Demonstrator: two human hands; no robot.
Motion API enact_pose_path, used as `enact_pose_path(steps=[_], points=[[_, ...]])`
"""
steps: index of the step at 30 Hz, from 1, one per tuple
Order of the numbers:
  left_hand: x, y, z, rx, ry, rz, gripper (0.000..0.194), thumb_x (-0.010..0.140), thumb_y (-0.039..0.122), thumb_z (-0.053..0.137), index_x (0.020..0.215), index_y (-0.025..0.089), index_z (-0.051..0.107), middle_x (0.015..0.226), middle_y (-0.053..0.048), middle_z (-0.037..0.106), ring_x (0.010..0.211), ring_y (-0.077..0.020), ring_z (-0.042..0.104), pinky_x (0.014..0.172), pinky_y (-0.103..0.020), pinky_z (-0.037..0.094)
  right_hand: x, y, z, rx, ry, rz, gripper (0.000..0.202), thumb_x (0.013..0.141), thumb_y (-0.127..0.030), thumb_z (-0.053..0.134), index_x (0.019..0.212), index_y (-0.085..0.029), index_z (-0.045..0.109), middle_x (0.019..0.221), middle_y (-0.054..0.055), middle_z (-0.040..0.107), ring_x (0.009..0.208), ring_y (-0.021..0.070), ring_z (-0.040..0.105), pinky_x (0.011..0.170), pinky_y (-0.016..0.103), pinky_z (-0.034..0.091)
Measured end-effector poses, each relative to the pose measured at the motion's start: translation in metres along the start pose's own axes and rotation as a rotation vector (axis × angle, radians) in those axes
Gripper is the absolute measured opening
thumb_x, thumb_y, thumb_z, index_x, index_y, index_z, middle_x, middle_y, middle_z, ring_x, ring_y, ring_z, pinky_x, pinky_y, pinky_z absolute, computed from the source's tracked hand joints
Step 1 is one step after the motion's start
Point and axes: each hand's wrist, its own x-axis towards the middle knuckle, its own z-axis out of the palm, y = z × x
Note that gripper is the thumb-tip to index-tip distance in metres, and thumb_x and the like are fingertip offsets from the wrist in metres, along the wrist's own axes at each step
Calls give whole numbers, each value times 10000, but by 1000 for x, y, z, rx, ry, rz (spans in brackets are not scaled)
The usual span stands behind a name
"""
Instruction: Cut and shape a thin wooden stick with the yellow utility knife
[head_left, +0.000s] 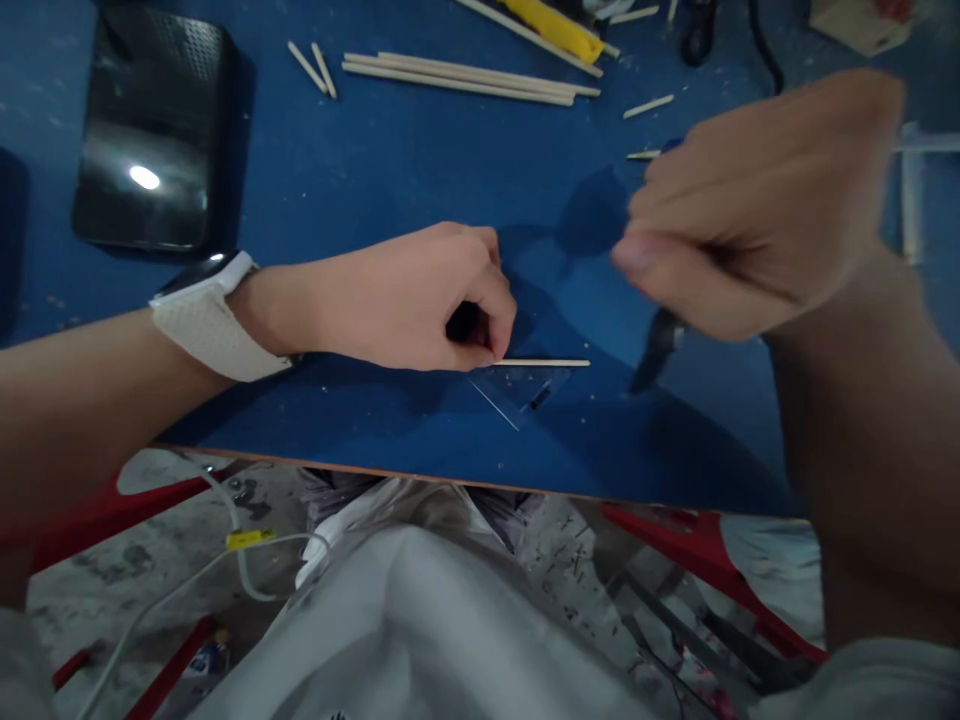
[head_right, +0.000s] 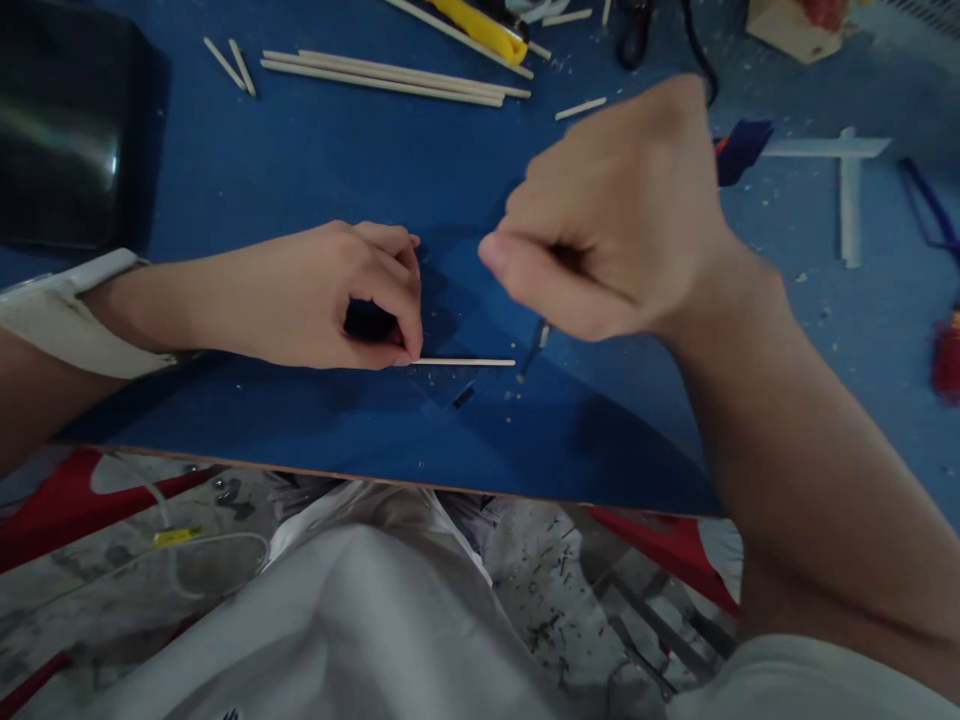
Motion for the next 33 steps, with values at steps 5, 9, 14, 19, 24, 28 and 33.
enact_pose_path(steps=[5, 9, 14, 19, 24, 28, 33], points=[[-1, 6, 1, 2, 40, 15, 241, 1100, 324, 763, 968, 335, 965, 931, 14, 904, 1072, -260, 796, 1290, -449, 633, 55, -29, -4, -225, 11, -116, 178, 1041, -420, 711, 1040, -334, 867, 942, 31, 816, 1141, 345, 824, 937, 501, 661], [-4, 7, 3, -36, 65, -1, 228, 1098, 313, 752, 1007, 360, 956, 915, 41, 901, 909, -214, 806, 1128, -403, 693, 98, -53, -8, -491, -94, -166, 177, 917, -397, 571, 822, -299, 683, 701, 4, 512, 856, 272, 718, 884, 525, 601], [-6, 10, 3, -84, 44, -55, 200, 1122, 313, 797, 999, 346, 951, 936, 41, 930, 830, -192, 817, 985, -379, 708, 113, -53, 6, -514, -128, -166, 215, 895, -460, 563, 757, -295, 555, 705, 4, 427, 824, 240, 674, 918, 507, 574], [-6, 14, 1, -66, 29, -88, 238, 1129, 343, 762, 1012, 314, 967, 969, 16, 947, 852, -175, 779, 945, -309, 680, 114, -48, 19, -478, -53, -187, 168, 906, -420, 583, 803, -288, 582, 709, -5, 464, 765, 212, 650, 864, 467, 556], [-18, 27, 8, 53, 68, -151, 332, 1216, 393, 676, 1083, 317, 969, 1108, -1, 976, 1210, -247, 838, 1124, -357, 677, 115, -52, 18, -480, -96, -181, 192, 944, -391, 575, 788, -296, 514, 721, 2, 468, 790, 215, 611, 882, 464, 533], [-31, 39, 22, 195, 188, -168, 352, 1279, 444, 663, 1129, 348, 966, 1136, -5, 976, 1370, -302, 842, 1268, -441, 655, 116, -53, 18, -471, -71, -189, 245, 898, -439, 560, 746, -315, 413, 664, 5, 358, 730, 222, 540, 849, 490, 491], [-38, 44, 36, 266, 266, -226, 366, 1288, 517, 665, 1096, 402, 954, 1148, 16, 981, 1206, -296, 879, 1351, -521, 644, 118, -52, 20, -476, -95, -150, 255, 884, -519, 469, 759, -319, 565, 718, 43, 431, 818, 266, 615, 873, 534, 481]])
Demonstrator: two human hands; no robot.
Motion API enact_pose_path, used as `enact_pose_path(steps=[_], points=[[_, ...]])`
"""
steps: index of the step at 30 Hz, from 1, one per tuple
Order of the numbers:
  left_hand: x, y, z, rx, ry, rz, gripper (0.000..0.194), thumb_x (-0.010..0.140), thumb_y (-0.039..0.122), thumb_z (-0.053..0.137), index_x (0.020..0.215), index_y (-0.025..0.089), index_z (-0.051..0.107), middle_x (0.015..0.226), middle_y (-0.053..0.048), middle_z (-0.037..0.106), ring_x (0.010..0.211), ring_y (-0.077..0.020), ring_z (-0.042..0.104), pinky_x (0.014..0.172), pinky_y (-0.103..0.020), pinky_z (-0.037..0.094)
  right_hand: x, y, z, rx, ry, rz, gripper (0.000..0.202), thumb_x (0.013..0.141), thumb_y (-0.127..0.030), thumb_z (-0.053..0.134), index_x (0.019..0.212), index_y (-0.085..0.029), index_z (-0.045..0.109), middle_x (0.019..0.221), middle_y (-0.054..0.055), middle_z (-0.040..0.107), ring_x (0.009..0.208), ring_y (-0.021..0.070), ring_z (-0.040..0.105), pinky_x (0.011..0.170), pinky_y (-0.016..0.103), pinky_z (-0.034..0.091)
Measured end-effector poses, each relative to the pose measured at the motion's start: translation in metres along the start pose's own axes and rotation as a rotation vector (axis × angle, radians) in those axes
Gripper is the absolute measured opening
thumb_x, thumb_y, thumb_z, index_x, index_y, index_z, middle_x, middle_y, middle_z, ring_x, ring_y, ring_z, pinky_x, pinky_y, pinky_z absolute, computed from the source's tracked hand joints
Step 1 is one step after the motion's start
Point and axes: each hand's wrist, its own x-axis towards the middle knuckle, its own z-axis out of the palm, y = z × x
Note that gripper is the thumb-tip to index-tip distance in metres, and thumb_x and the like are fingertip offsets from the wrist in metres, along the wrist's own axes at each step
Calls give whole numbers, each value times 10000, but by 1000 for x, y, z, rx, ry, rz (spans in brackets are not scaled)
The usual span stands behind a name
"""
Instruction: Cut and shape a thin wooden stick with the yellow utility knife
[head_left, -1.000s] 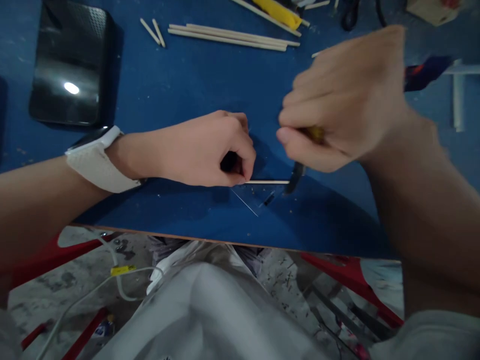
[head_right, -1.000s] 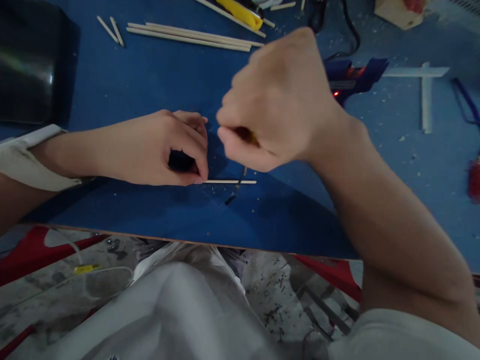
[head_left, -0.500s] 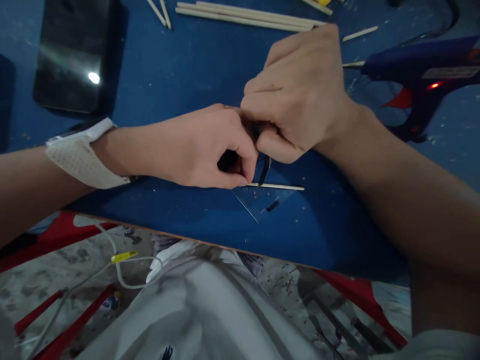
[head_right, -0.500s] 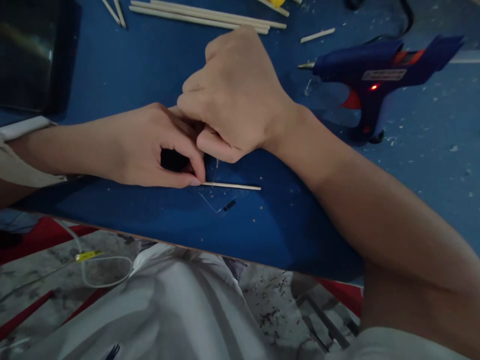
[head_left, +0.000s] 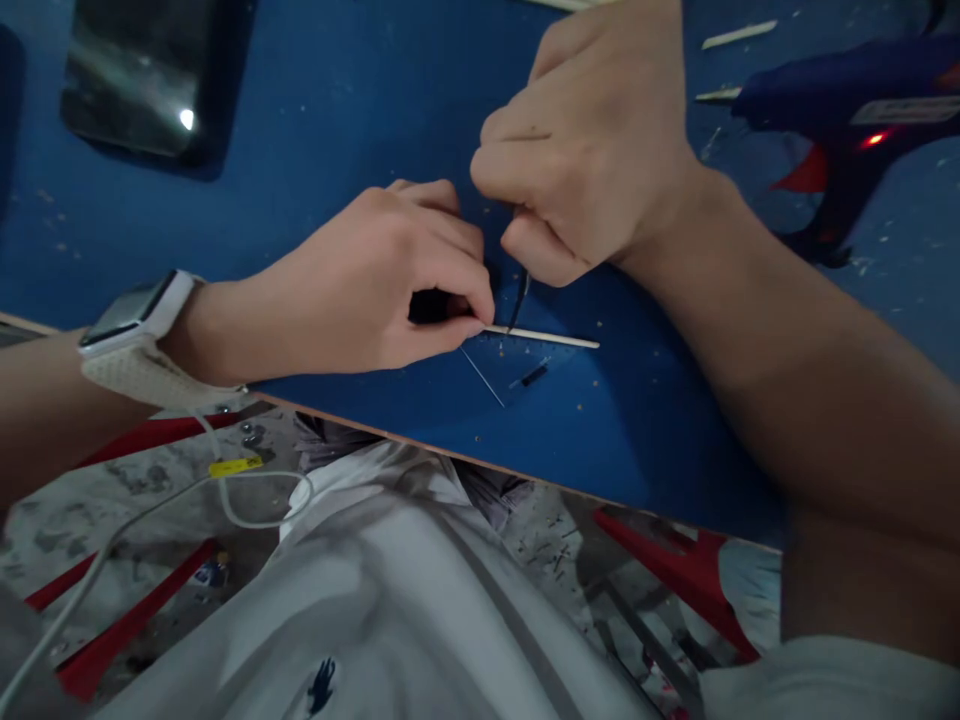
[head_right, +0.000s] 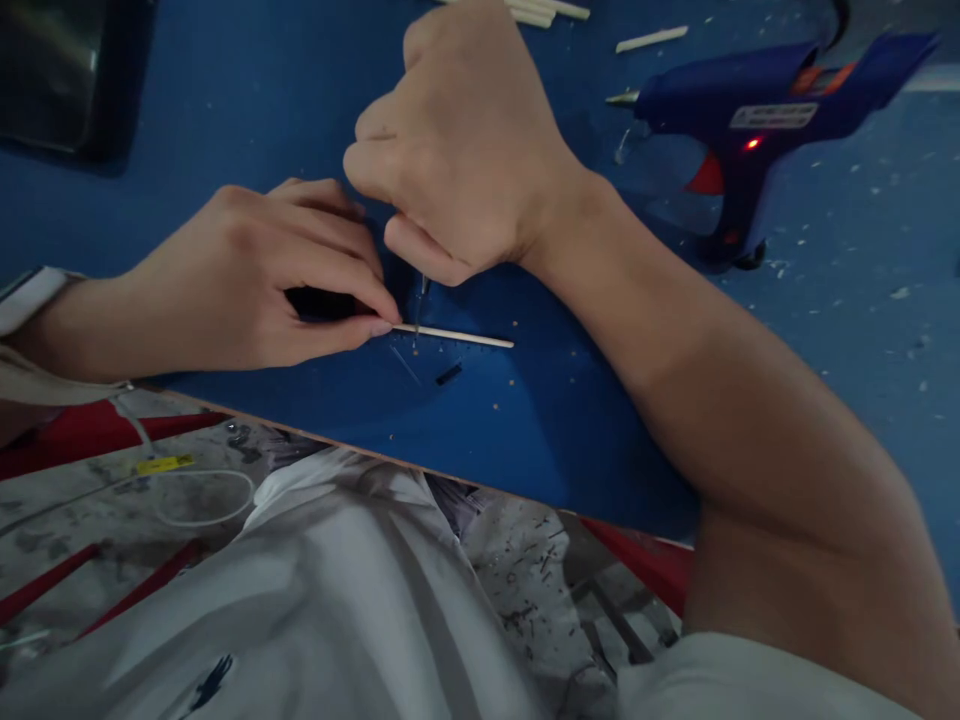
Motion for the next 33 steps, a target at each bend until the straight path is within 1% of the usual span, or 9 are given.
enact_pose_path(steps=[4, 8, 12, 18, 20, 22, 25, 28, 33], points=[[-1, 1, 1, 14, -4, -19, 381, 1288, 516, 666, 1098, 384, 969, 1154, 10, 982, 1135, -284, 884, 1340, -516, 643, 1, 4, 5, -45, 78, -82, 281, 926, -478, 470, 816, -295, 652, 735, 25, 494, 794, 246, 653, 844, 516, 536], [-1, 1, 0, 41, -18, -26, 396, 1287, 524, 653, 1128, 388, 990, 1165, -5, 981, 1167, -301, 881, 1241, -514, 669, 2, 8, 11, -17, 175, -149, 222, 962, -436, 478, 826, -295, 582, 784, 3, 512, 858, 231, 689, 924, 500, 602], [-3, 2, 1, 103, -13, -10, 443, 1322, 540, 602, 1159, 403, 990, 1196, -2, 982, 1198, -308, 875, 1155, -522, 654, 3, 13, 14, 69, 186, -149, 220, 956, -467, 480, 825, -306, 553, 839, 32, 569, 971, 277, 716, 1022, 550, 564], [-7, 4, 2, 171, 18, 46, 457, 1364, 502, 553, 1202, 390, 965, 1211, 14, 966, 1235, -295, 847, 1106, -493, 620, 6, 21, 14, 40, 216, -232, 345, 918, -503, 340, 761, -309, 579, 826, 32, 526, 951, 269, 718, 943, 556, 530], [-8, 6, 1, 176, 18, 52, 423, 1356, 477, 574, 1225, 378, 963, 1223, 11, 959, 1237, -298, 833, 1111, -496, 621, 6, 23, 18, -12, 336, -293, 354, 950, -471, 263, 726, -321, 493, 751, 7, 420, 793, 205, 625, 851, 512, 521], [-10, 9, 0, 195, 20, 63, 380, 1339, 450, 603, 1258, 365, 964, 1232, 0, 950, 1235, -309, 824, 1105, -508, 624, 5, 24, 22, -36, 510, -355, 275, 958, -407, 216, 716, -339, 328, 686, -21, 277, 630, 145, 403, 738, 458, 478], [-12, 10, 0, 222, 15, 91, 332, 1303, 367, 627, 1308, 347, 958, 1254, -17, 944, 1244, -325, 814, 1093, -520, 612, 3, 24, 28, 11, 701, -421, 217, 914, -322, 296, 805, -333, 108, 657, -40, 180, 583, 138, 188, 635, 425, 425], [-14, 10, 1, 216, 22, 107, 332, 1279, 303, 617, 1325, 335, 944, 1282, -23, 948, 1258, -333, 805, 1076, -521, 593, 2, 23, 30, 91, 747, -458, 321, 860, -298, 379, 860, -333, 60, 643, -48, 203, 565, 134, 196, 593, 437, 399], [-15, 9, 2, 198, 32, 109, 320, 1286, 270, 633, 1333, 340, 942, 1286, -18, 947, 1268, -315, 822, 1124, -513, 615, -2, 22, 30, 142, 719, -457, 367, 819, -301, 409, 882, -336, 50, 644, -45, 186, 571, 139, 168, 574, 450, 375]])
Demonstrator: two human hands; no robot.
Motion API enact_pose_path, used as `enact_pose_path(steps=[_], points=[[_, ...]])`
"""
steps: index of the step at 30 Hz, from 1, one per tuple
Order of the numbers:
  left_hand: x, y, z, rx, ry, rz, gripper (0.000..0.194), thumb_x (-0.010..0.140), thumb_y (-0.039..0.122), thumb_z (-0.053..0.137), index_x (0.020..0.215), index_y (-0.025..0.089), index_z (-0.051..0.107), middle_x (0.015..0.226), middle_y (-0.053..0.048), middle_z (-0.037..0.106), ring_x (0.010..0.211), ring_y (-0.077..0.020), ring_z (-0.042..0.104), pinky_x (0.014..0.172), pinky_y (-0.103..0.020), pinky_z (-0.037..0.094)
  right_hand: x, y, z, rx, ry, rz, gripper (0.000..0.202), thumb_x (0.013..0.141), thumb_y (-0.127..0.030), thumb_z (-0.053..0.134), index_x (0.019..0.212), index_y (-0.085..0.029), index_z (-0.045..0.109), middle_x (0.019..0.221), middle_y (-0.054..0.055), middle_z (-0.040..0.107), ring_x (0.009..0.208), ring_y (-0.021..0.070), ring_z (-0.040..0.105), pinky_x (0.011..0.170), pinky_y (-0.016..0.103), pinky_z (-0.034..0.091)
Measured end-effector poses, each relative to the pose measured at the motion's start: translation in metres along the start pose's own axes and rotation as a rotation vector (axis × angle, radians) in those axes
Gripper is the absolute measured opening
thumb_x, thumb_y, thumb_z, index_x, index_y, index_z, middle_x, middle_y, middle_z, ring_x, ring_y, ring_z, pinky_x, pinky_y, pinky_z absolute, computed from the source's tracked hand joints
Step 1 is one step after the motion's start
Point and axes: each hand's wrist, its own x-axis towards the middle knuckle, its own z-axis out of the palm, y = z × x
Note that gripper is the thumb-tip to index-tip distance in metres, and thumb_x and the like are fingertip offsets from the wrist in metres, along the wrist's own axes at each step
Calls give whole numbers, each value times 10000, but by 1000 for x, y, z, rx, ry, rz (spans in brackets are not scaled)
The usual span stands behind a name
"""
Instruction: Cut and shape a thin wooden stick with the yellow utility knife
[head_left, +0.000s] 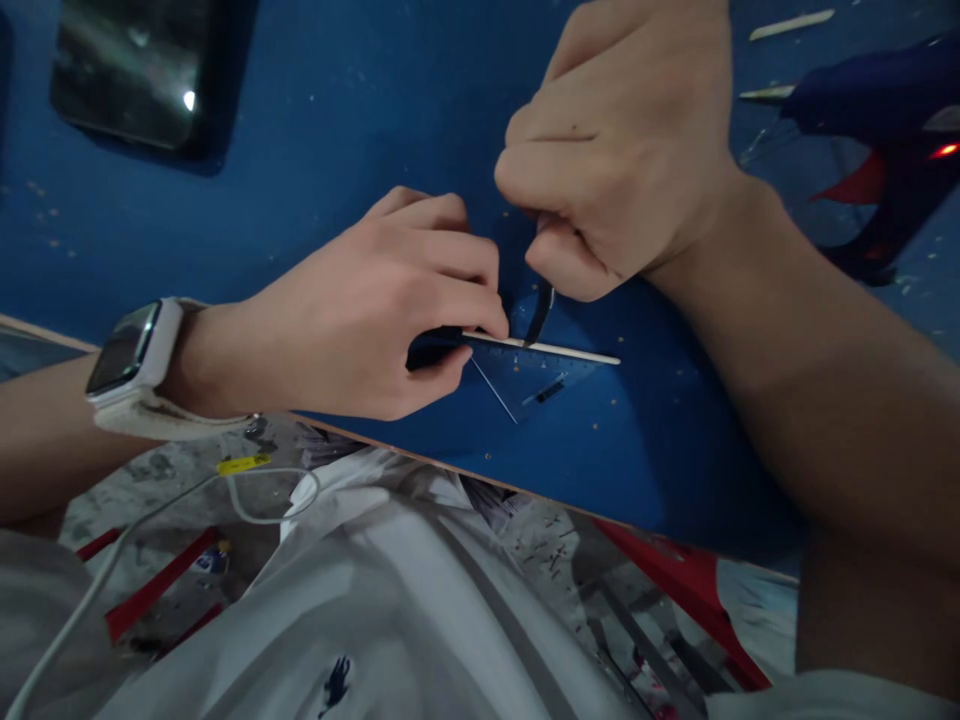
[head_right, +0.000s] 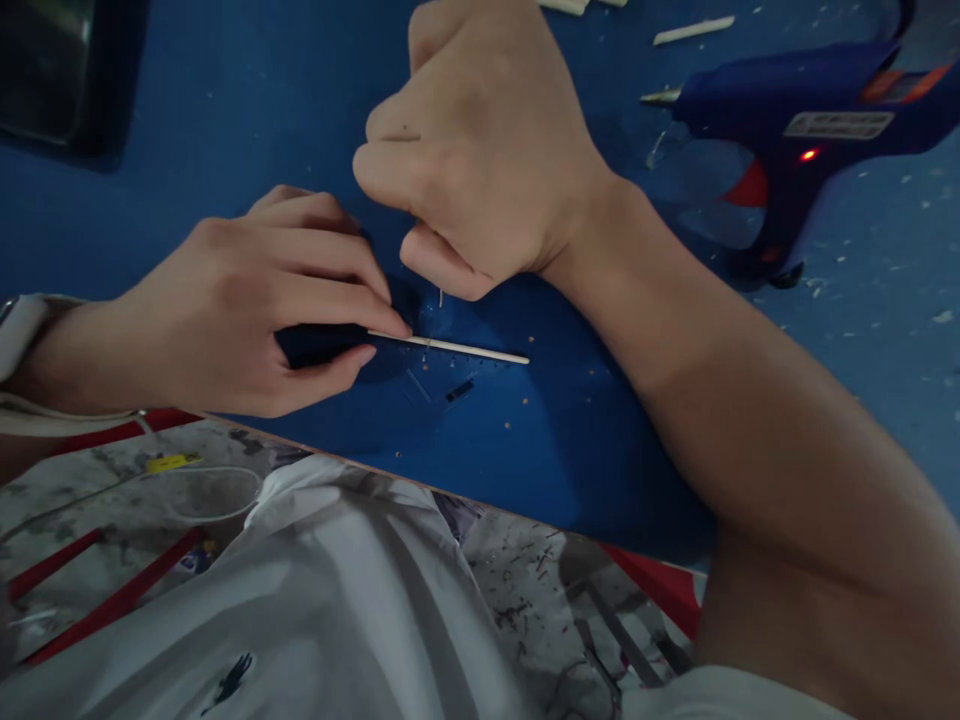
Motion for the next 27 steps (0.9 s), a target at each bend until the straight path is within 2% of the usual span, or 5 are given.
enact_pose_path(steps=[6, 10, 13, 19, 27], points=[[0, 0, 1, 9, 24, 16, 327, 1279, 240, 646, 1304, 332, 958, 1264, -27, 946, 1233, -309, 832, 1112, -510, 636, -12, 3, 1, -127, -101, 19, 259, 997, -357, 427, 784, -340, 282, 700, -43, 293, 620, 159, 211, 669, 444, 507], [-1, 0, 2, -5, 28, 23, 297, 1274, 256, 648, 1307, 311, 938, 1263, -37, 944, 1210, -319, 819, 1106, -525, 623, -25, 11, 5, -180, -188, 26, 340, 1061, -441, 485, 746, -342, 404, 703, -33, 464, 658, 183, 437, 792, 450, 586], [-1, 0, 2, -5, 25, 36, 287, 1271, 272, 638, 1316, 295, 921, 1258, -49, 942, 1202, -331, 810, 1092, -543, 612, -28, 13, 6, -177, -203, 30, 371, 1051, -462, 502, 716, -336, 402, 698, -31, 497, 703, 182, 518, 811, 455, 581], [4, 4, 5, 53, 36, 41, 283, 1282, 248, 612, 1234, 283, 888, 1213, -27, 934, 1149, -296, 805, 1024, -493, 568, -21, 7, 4, -137, -126, 53, 345, 995, -428, 483, 729, -326, 287, 694, -48, 374, 658, 148, 296, 728, 449, 521], [7, 7, 5, 112, 42, 69, 336, 1317, 168, 578, 1177, 244, 875, 1180, -22, 929, 1089, -269, 819, 984, -487, 579, -26, 10, 8, -115, -160, 44, 328, 952, -437, 542, 703, -328, 358, 674, -22, 409, 661, 204, 491, 752, 484, 620]])
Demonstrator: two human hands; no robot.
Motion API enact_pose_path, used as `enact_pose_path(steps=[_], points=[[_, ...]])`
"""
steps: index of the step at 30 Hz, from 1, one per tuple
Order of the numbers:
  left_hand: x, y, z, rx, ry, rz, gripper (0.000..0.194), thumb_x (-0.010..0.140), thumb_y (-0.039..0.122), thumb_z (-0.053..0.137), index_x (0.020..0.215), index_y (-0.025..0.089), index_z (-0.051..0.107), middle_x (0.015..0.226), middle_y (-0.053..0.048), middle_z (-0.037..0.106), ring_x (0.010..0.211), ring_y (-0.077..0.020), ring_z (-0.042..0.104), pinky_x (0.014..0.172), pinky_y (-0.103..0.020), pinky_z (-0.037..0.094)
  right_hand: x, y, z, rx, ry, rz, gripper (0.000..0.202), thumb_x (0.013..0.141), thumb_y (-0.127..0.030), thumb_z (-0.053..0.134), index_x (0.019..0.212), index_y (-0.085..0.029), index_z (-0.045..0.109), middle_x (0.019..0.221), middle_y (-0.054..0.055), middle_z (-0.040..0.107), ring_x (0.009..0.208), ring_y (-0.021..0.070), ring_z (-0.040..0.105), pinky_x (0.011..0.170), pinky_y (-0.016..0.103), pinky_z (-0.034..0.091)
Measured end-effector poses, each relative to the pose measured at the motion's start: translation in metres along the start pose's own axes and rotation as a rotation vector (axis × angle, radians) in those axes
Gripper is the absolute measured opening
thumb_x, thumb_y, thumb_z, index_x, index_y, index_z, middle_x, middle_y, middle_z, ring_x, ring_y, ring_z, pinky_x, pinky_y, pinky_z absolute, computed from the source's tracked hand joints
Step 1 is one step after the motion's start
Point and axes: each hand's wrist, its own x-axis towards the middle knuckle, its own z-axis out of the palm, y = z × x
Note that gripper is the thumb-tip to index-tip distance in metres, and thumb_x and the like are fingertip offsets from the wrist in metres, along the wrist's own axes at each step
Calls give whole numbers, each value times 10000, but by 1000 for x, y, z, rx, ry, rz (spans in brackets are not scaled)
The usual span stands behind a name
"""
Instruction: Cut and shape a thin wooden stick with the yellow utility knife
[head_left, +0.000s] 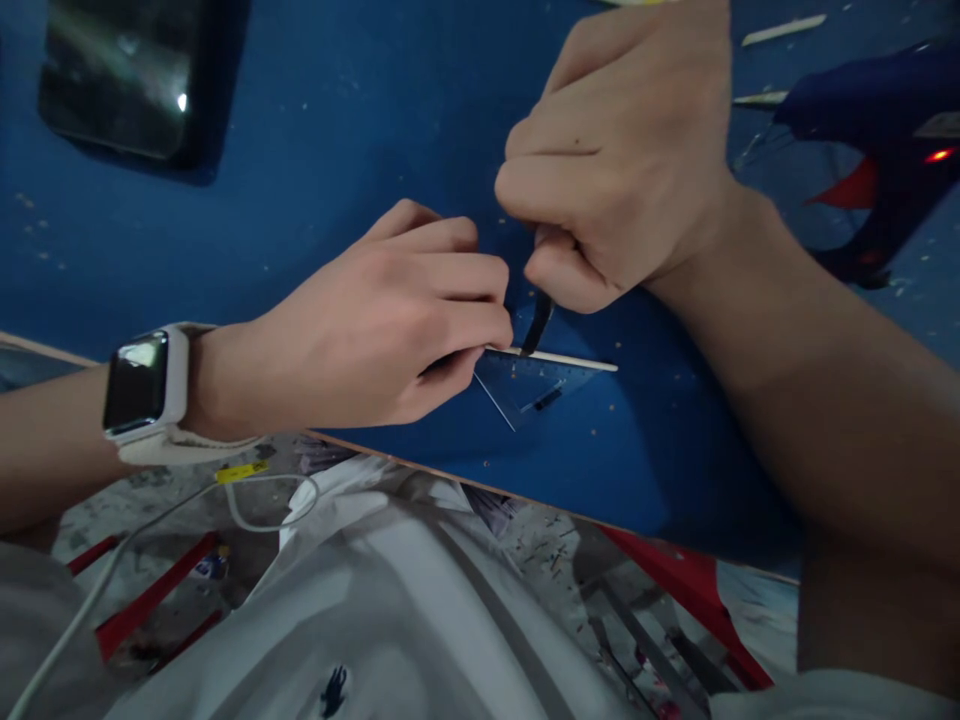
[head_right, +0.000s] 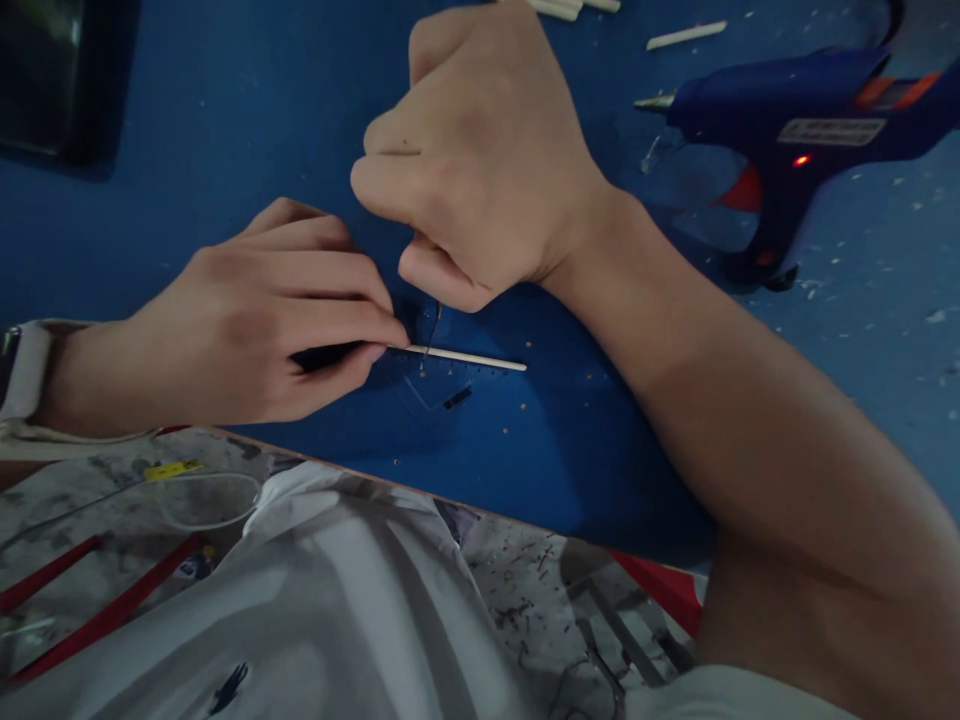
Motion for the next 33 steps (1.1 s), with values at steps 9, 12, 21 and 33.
enact_pose_path(steps=[9, 12, 21, 33], points=[[-2, -1, 2, -59, 28, -30, 333, 1305, 166, 623, 1210, 258, 928, 1188, -15, 933, 1112, -269, 821, 976, -483, 599, 3, -4, -5, -23, 9, 17, 357, 995, -434, 475, 753, -312, 243, 685, -35, 346, 670, 151, 347, 736, 445, 536], [-1, -1, 3, -52, 25, -27, 331, 1316, 186, 612, 1212, 254, 919, 1180, -13, 937, 1109, -272, 827, 960, -484, 597, 8, -5, -7, 23, 77, -18, 325, 973, -390, 468, 831, -323, 184, 725, -42, 277, 661, 142, 195, 704, 459, 462], [1, -2, -1, -40, -14, -37, 390, 1353, 238, 581, 1222, 286, 945, 1185, -24, 949, 1129, -271, 834, 998, -475, 599, 18, 0, -12, 36, 40, -93, 290, 989, -405, 444, 841, -337, 205, 703, -52, 275, 632, 157, 247, 751, 457, 495], [0, -2, 2, -31, 59, -7, 345, 1336, 215, 635, 1129, 265, 905, 1144, -6, 943, 1104, -246, 863, 953, -442, 626, 23, -3, -6, -88, -223, -16, 631, 1161, -492, 143, 780, -267, 592, 824, 23, 550, 1039, 340, 778, 1030, 644, 678]])
